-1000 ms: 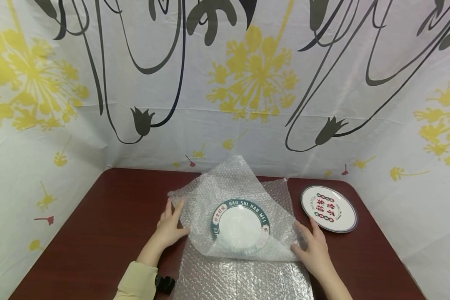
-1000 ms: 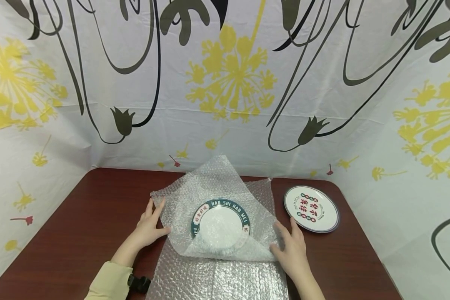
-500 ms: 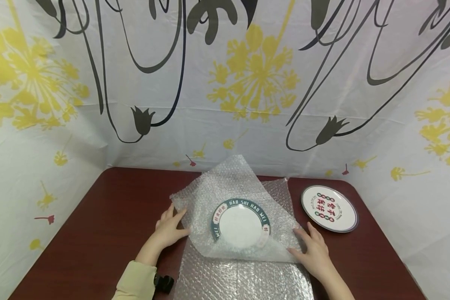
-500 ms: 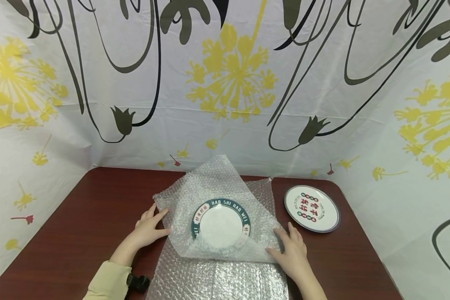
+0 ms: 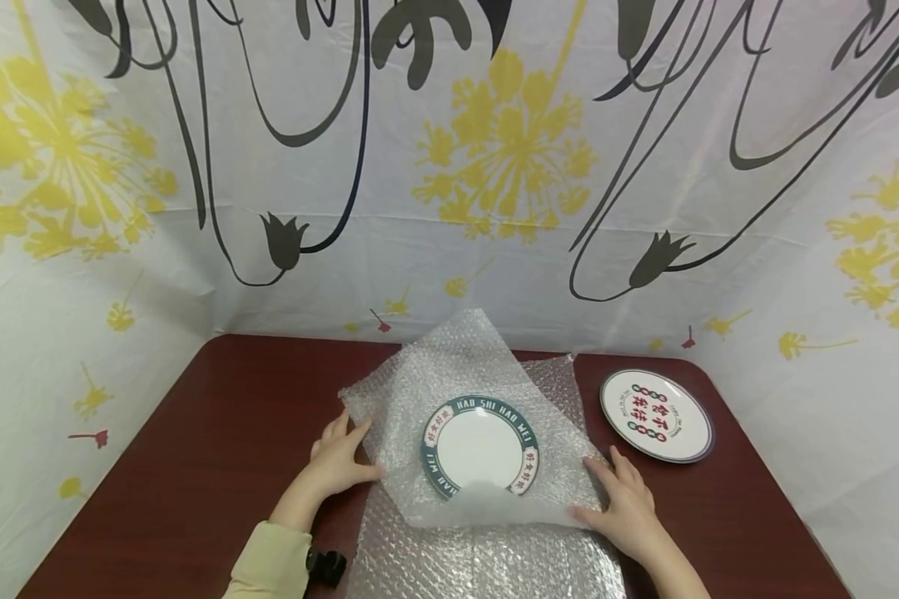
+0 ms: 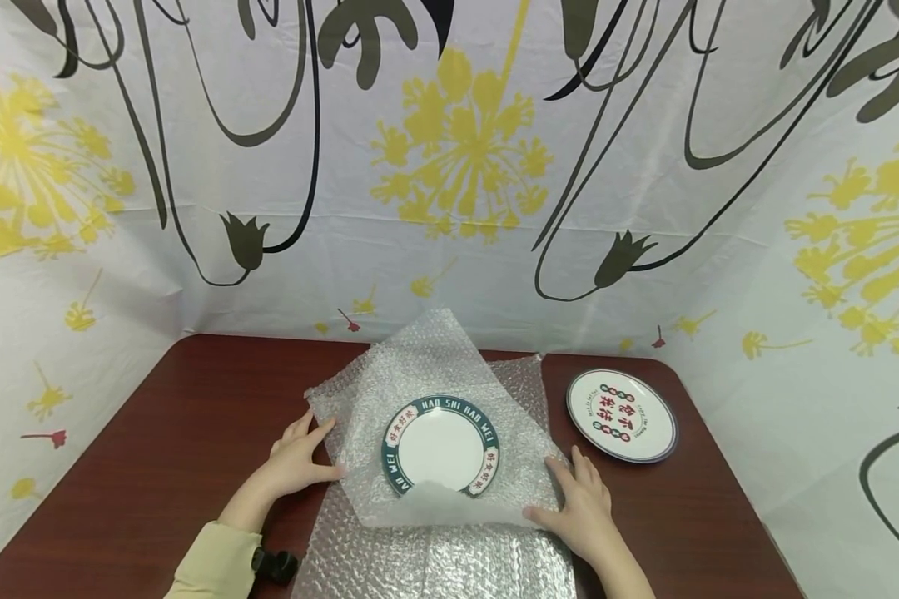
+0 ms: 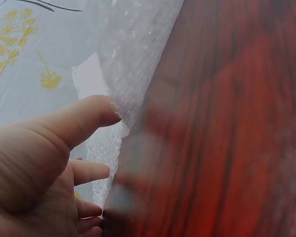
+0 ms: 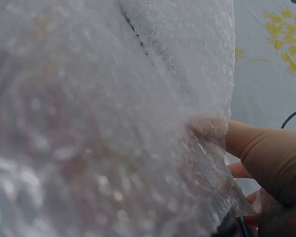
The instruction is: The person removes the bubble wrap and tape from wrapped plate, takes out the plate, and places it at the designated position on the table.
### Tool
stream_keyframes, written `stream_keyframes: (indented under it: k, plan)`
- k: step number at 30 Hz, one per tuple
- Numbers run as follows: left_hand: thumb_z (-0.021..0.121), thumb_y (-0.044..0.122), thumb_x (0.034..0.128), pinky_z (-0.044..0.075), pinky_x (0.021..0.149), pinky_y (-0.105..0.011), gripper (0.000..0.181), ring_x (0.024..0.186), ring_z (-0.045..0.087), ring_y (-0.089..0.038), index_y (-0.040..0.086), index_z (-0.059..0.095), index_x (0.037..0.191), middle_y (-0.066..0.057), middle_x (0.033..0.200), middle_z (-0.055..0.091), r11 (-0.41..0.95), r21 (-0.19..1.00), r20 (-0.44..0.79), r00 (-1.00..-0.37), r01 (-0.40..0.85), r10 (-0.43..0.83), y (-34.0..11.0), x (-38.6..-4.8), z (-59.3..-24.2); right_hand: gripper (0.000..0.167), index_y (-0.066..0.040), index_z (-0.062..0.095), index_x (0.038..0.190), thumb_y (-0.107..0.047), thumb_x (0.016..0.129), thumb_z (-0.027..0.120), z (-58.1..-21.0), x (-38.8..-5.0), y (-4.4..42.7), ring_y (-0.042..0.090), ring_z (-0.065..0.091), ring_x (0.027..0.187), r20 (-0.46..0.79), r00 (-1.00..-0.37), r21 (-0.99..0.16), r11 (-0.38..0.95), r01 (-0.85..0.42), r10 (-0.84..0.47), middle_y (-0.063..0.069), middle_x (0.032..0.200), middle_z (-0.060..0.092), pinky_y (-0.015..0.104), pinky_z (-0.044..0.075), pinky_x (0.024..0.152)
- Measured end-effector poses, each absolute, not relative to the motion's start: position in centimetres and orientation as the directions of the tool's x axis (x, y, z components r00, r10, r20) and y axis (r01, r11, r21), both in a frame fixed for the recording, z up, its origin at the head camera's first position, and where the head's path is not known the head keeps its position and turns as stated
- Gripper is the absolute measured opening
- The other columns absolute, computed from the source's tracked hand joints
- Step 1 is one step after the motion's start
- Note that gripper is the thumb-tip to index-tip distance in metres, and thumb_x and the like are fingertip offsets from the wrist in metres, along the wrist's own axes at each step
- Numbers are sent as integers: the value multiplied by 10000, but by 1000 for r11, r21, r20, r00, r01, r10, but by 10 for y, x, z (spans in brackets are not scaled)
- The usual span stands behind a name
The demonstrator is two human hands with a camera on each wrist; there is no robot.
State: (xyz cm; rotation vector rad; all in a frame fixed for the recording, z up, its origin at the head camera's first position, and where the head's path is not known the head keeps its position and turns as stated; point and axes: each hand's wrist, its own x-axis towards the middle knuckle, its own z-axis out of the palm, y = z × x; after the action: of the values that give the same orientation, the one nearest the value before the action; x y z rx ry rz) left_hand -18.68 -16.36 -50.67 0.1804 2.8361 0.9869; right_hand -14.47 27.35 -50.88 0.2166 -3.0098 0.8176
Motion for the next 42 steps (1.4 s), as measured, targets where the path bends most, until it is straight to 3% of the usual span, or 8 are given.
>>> stream_keyframes:
  k: [10,29,36,42]
  plan:
    - [869,419,647,124,1034,-673,1059,1378,63,-497,4,346,1469,-294,1537,64,782,616,-98,-977,92,192,-165,-186,-506,1017,-9,481,1380,-578,606,814,-510,-143,277,609,135,1295,27,-987,-484,862,-150,-156,397,1449,184,797,151,888]
    - [864,444,646,97,1044,-666,1091,1392,22,-476,18,313,1486,-279,1545,30,785,612,-116,-970,98,212,-166,-184,-504,1101,-21,424,1422,-611,576,810,-506,-141,279,603,60,1312,-39,-981,-499,854,-146,-190,395,1470,118,796,99,901]
    - [868,453,637,101,1038,-670,1106,1388,25,-484,17,310,1487,-281,1545,21,782,617,-126,-970,87,207,-166,-184,-507,1015,-2,469,1386,-562,615,816,-502,-139,276,570,21,1333,-17,-979,-511,844,-164,-201,365,1488,123,778,34,925]
    - [863,466,639,99,1042,-665,1110,1391,23,-480,26,305,1491,-278,1546,19,786,612,-128,-970,87,207,-166,-185,-508,772,-18,587,1279,-494,705,788,-498,-142,273,557,90,1330,91,-973,-462,856,-230,-212,353,1448,266,756,45,956]
